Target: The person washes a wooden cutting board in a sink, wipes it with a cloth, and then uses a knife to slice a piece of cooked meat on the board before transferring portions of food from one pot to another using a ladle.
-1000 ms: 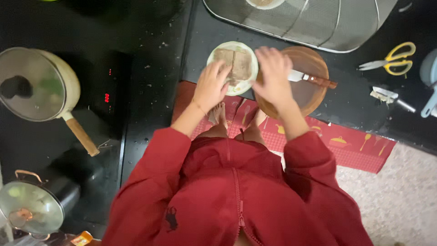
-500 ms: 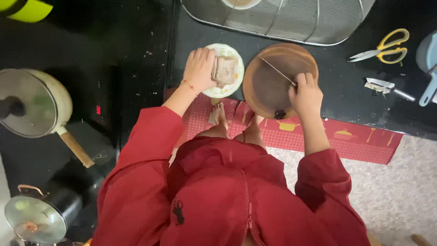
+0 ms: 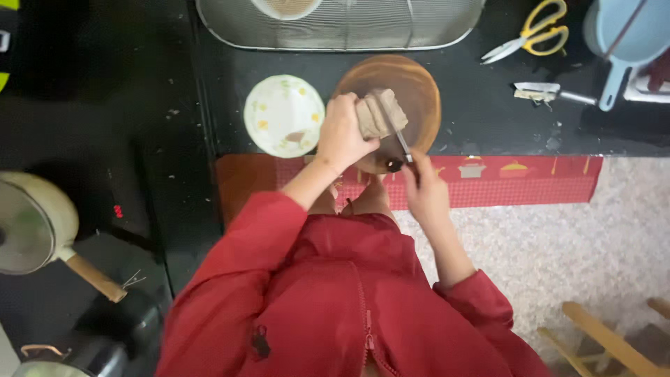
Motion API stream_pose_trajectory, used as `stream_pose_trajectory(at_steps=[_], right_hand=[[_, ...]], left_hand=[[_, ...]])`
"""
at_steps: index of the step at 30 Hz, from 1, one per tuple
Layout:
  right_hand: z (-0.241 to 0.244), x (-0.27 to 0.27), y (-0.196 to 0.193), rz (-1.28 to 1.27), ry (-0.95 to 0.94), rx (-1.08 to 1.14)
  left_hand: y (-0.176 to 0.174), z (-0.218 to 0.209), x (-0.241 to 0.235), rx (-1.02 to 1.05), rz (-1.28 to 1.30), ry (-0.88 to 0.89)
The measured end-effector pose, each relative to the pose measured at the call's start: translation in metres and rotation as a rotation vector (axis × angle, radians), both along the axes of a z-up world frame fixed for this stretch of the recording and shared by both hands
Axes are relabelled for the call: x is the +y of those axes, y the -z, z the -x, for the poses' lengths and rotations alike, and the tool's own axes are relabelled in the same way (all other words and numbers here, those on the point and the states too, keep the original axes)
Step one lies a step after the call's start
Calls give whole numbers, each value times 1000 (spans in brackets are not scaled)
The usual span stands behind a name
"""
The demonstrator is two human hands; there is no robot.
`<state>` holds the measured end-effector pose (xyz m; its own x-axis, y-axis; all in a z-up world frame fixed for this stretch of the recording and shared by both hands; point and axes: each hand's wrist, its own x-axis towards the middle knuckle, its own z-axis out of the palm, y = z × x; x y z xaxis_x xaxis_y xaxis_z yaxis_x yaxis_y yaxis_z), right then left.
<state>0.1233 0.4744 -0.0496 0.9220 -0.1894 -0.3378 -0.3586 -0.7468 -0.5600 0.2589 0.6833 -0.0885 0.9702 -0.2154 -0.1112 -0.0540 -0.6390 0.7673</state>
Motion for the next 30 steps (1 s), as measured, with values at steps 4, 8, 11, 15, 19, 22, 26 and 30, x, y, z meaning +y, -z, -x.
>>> stream_pose_trajectory(at_steps=[4, 8, 11, 15, 19, 22, 26, 30], right_hand=[[24, 0, 53, 537, -157, -55], [33, 1, 76, 900, -288, -206], [27, 13, 60, 831, -309, -161], [27, 14, 66, 832, -373, -147], [21, 7, 87, 920, -428, -119], [4, 15, 96, 884, -435, -90], [-29, 25, 106, 885, -428, -155], [-42, 27, 103, 794, -418, -138]], left_hand=[[16, 6, -22, -174, -127, -4], [22, 12, -10, -247, 28, 13], [25, 7, -5, -290, 55, 114], [30, 6, -6, -265, 34, 96], [34, 4, -6, -249, -25, 61], [35, 0, -5, -227, -37, 55], [37, -7, -3, -214, -61, 24], [38, -4, -3, -236, -99, 49]])
